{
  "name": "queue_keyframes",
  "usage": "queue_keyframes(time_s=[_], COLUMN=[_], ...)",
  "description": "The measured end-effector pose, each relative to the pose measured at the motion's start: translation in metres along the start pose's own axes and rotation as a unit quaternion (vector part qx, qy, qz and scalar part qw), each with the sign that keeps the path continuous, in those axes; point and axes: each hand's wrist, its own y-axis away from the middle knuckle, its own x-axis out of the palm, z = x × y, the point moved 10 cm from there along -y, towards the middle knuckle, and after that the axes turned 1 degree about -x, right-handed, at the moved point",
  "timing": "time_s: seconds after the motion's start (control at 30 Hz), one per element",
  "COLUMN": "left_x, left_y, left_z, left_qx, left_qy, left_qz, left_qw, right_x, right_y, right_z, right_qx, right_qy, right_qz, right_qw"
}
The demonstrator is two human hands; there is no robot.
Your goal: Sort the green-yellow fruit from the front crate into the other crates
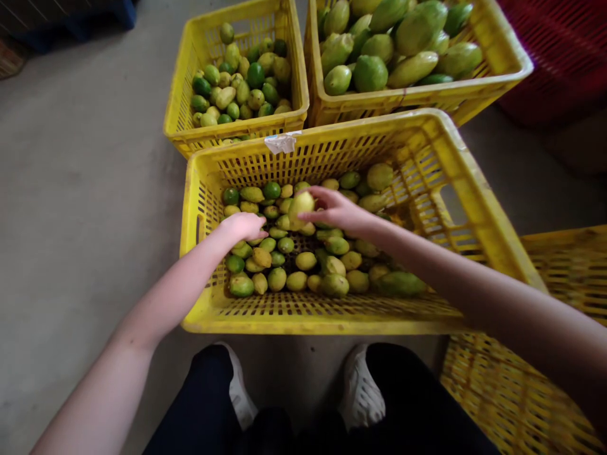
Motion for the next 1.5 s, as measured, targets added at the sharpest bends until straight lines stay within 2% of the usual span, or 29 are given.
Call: queue_keyframes(time_s=[0.03,0.1,0.2,0.3,0.37,0.43,0.57,0.67,0.73,0.83,0.87,0.93,1.0,1.03,1.1,1.17,1.23,1.3,1.4,1.5], left_x=[0.000,-0.001,-0.001,0.000,0.001,0.009,0.037,0.045,0.044,0.036,0.029,0.003,-0.035,-0.055,-0.083,-0.092,-0.091,-0.088,-0.085,-0.091], left_y=[0.000,0.000,-0.002,-0.004,-0.004,-0.004,0.000,0.001,0.000,-0.002,-0.001,0.006,0.019,0.026,0.041,0.048,0.050,0.051,0.054,0.066], left_z=[-0.001,-0.001,0.001,0.001,-0.003,-0.010,-0.036,-0.059,-0.067,-0.064,-0.062,-0.055,-0.042,-0.032,-0.008,0.006,0.006,-0.003,-0.018,-0.025], left_qx=[0.000,0.000,-0.004,-0.007,-0.004,0.006,0.044,0.073,0.076,0.067,0.075,0.106,0.139,0.149,0.159,0.172,0.194,0.213,0.234,0.263], left_qy=[0.000,-0.004,-0.017,-0.028,-0.038,-0.053,-0.069,-0.028,0.038,0.107,0.110,0.120,0.189,0.252,0.395,0.509,0.574,0.599,0.585,0.526], left_qz=[0.004,0.006,0.001,-0.016,-0.030,-0.015,0.038,-0.018,-0.063,-0.073,-0.072,-0.100,-0.178,-0.230,-0.322,-0.365,-0.364,-0.346,-0.334,-0.391], left_qw=[1.000,1.000,1.000,0.999,0.999,0.998,0.996,0.997,0.994,0.989,0.989,0.982,0.956,0.928,0.846,0.761,0.707,0.690,0.701,0.708], right_x=[-0.012,-0.032,-0.043,-0.041,-0.031,-0.018,-0.002,0.000,-0.001,-0.001,-0.001,-0.004,-0.010,-0.014,-0.019,-0.020,-0.018,-0.016,-0.016,-0.026], right_y=[0.001,0.009,0.023,0.033,0.036,0.036,0.036,0.039,0.041,0.042,0.042,0.042,0.041,0.041,0.041,0.041,0.041,0.040,0.039,0.041], right_z=[0.019,0.051,0.073,0.054,0.033,0.017,0.009,0.007,0.005,0.003,0.003,0.002,0.002,0.002,0.005,0.009,0.013,0.018,0.025,0.040], right_qx=[-0.005,-0.025,-0.031,0.006,0.053,0.090,0.117,0.135,0.143,0.149,0.151,0.156,0.155,0.152,0.143,0.136,0.121,0.102,0.060,-0.018], right_qy=[-0.111,-0.297,-0.411,-0.419,-0.411,-0.402,-0.351,-0.290,-0.266,-0.265,-0.271,-0.290,-0.313,-0.323,-0.332,-0.327,-0.314,-0.293,-0.240,-0.171], right_qz=[-0.027,-0.063,-0.056,-0.068,-0.060,-0.041,-0.019,-0.023,-0.029,-0.032,-0.034,-0.047,-0.073,-0.086,-0.103,-0.102,-0.094,-0.088,-0.096,-0.133], right_qw=[0.993,0.952,0.909,0.905,0.908,0.910,0.929,0.947,0.953,0.952,0.950,0.943,0.934,0.930,0.927,0.930,0.937,0.947,0.964,0.976])
